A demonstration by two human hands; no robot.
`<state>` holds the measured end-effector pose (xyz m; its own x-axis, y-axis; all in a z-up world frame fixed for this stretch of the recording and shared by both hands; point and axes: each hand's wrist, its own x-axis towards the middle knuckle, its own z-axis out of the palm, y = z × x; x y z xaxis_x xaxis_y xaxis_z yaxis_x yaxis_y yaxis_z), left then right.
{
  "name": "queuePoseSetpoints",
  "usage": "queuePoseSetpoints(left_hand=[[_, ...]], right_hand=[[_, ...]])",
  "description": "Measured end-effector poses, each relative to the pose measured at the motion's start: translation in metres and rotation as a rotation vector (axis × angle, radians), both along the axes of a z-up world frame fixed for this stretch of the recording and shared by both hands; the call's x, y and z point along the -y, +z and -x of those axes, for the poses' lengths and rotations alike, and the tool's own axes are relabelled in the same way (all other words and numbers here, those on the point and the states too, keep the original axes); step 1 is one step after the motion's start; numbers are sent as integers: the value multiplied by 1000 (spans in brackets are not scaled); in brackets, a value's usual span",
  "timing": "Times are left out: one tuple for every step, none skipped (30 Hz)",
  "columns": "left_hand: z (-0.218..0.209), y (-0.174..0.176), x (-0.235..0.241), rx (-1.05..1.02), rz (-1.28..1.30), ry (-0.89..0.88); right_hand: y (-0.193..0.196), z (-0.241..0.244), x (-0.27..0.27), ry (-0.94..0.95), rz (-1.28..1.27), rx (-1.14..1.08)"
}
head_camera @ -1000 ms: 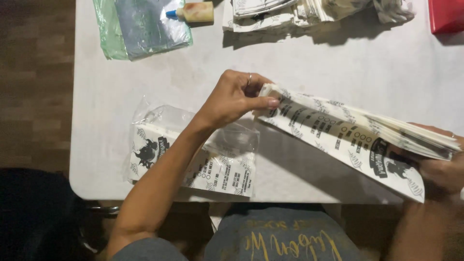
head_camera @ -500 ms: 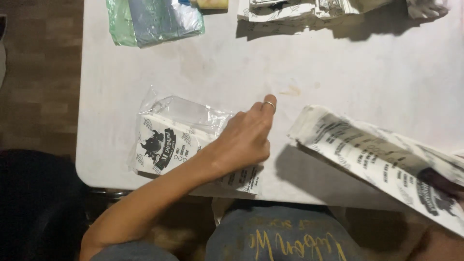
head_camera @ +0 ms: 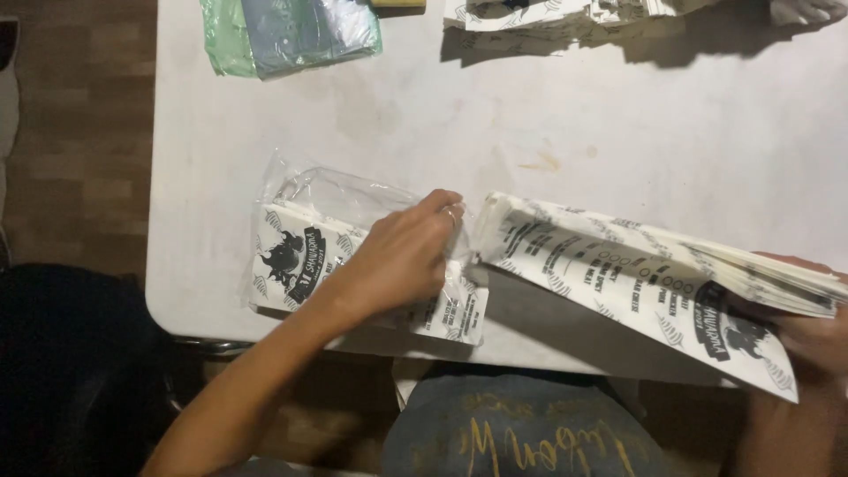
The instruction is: Folding, gluing, and counting paper packaging sleeves at a workstation
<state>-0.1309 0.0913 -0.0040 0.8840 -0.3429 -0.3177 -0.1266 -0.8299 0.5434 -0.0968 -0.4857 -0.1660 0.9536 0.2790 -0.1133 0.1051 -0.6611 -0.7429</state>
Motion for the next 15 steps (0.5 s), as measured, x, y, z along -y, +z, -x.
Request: queuePoseSetpoints(left_hand=[[-7,-4,-4,-107,75,2],[-12,-3,-9,-106,75,-1],[-17,-2,-15,-213,150,14],[-23,-1,-21,-316,226,28],[-26,4,-25,-313,226,24],[-28,10,-29,-353,241,-11],[-31,15,-34,-394,256,-46],[-32,15,-35,-392,258,-45],[-33,15,-36,-415,253,-19],[-34,15,-37,-437,249,9],[-34,18,-33,-437,251,13],[-34,21,-30,-429,197,10],[-35,24,-26,-422,142,8],[-32,23,-22,-421,143,8],[-30,23,-18,-349,77,-56]], right_hand=[[22,18,-53,17,17,18],[25,18,-67,14,17,18],[27,18,-81,-27,-158,-23],[30,17,-96,-66,-333,-60],[33,19,-106,-69,-333,-56],[36,20,-116,-98,-417,-81],[38,21,-127,-127,-500,-106],[48,20,-136,-125,-499,-105],[56,20,-145,-134,-510,-139],[65,20,-154,-140,-521,-174],[63,19,-150,-136,-519,-175],[60,19,-147,-94,-446,-104],[58,18,-143,-52,-372,-33],[61,16,-145,-51,-372,-32],[64,15,-146,-27,-402,-17]])
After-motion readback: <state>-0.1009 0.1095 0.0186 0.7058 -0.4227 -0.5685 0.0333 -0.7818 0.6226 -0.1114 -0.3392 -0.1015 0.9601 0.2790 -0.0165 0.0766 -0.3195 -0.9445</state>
